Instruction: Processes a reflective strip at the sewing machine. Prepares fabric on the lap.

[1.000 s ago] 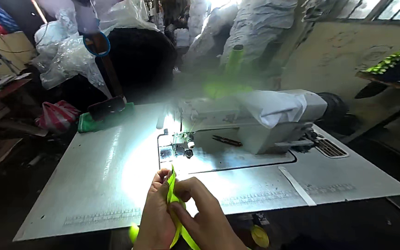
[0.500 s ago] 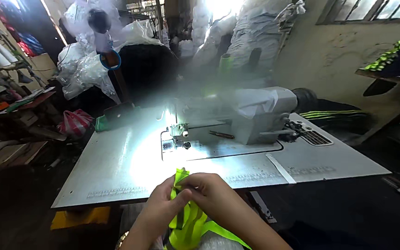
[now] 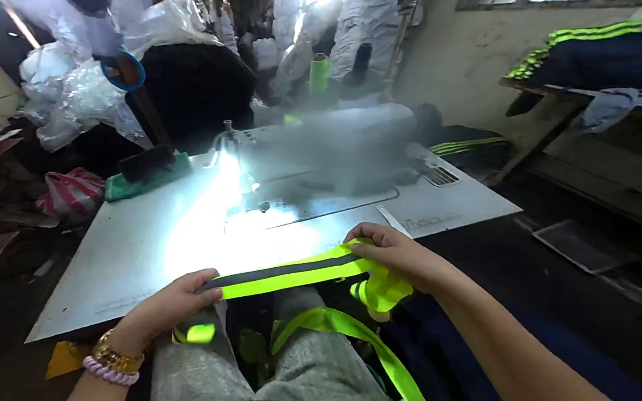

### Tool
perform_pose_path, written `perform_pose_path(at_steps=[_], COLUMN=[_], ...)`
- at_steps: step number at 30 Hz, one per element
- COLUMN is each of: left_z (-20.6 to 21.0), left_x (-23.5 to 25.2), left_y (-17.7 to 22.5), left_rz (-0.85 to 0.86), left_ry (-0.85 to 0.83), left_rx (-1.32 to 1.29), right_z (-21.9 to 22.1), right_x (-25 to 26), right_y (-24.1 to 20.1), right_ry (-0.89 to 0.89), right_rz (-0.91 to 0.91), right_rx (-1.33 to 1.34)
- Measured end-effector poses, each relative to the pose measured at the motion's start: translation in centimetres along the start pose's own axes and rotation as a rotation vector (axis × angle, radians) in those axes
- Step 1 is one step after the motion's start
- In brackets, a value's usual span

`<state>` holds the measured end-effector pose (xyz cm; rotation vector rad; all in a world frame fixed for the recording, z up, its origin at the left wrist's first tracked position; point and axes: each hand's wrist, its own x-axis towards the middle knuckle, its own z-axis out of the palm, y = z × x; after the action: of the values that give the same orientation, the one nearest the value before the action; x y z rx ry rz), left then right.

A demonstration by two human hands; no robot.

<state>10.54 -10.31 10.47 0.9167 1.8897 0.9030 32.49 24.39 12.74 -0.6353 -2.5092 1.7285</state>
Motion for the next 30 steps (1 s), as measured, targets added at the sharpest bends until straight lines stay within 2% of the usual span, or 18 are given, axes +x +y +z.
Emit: perform_pose_path(at_steps=[6,10,14,17,19,22,25,28,30], left_z=[1.5,3.0,3.7,3.4,2.9,2.6,4.3,6.3,7.1], left_x=[3.1,5.2,6.4,5.2,3.8,2.6,3.7,6.7,8.6], left_y=[-3.1,-5.3,-6.0,-5.7,-5.9,-6.8,-8.1,-9.8,-12.1], left_rz=[-0.059,-0.025,0.021,-0.006,-0.022,-0.023,-0.031,-0.134,-0.129], left_ry=[-0.042,-0.129,-0.142,-0.139,-0.127,-0.171,-0.227,-0.24,-0.221], left_rx=[0.172,0.194,0.19,0.146,0.154,0.286,0.454,0.562,0.537], right_z=[-2.3,-4.0,-4.1,-4.2,-5.0,-6.9,-7.7,-8.6,-9.4], right_x=[-3.3,-5.6,-7.1,-7.2,-6.5,-5.9,-8.4,-12.8,-16.2], right_y=[5.6,7.8,9.0,9.2,9.4,9.2,11.0,13.5,15.9], right_ry=[-0.051,0.047,0.092,0.092,0.143,-0.006,-0.226,-0.277,-0.274], right_rz=[0.287,0.427,0.365,0.277,0.262,0.477,0.628,0.792,0.844], right_rx=[-0.558,-0.498,-0.405,-0.616,-0.656,-0.609,-0.545,-0.38,-0.182])
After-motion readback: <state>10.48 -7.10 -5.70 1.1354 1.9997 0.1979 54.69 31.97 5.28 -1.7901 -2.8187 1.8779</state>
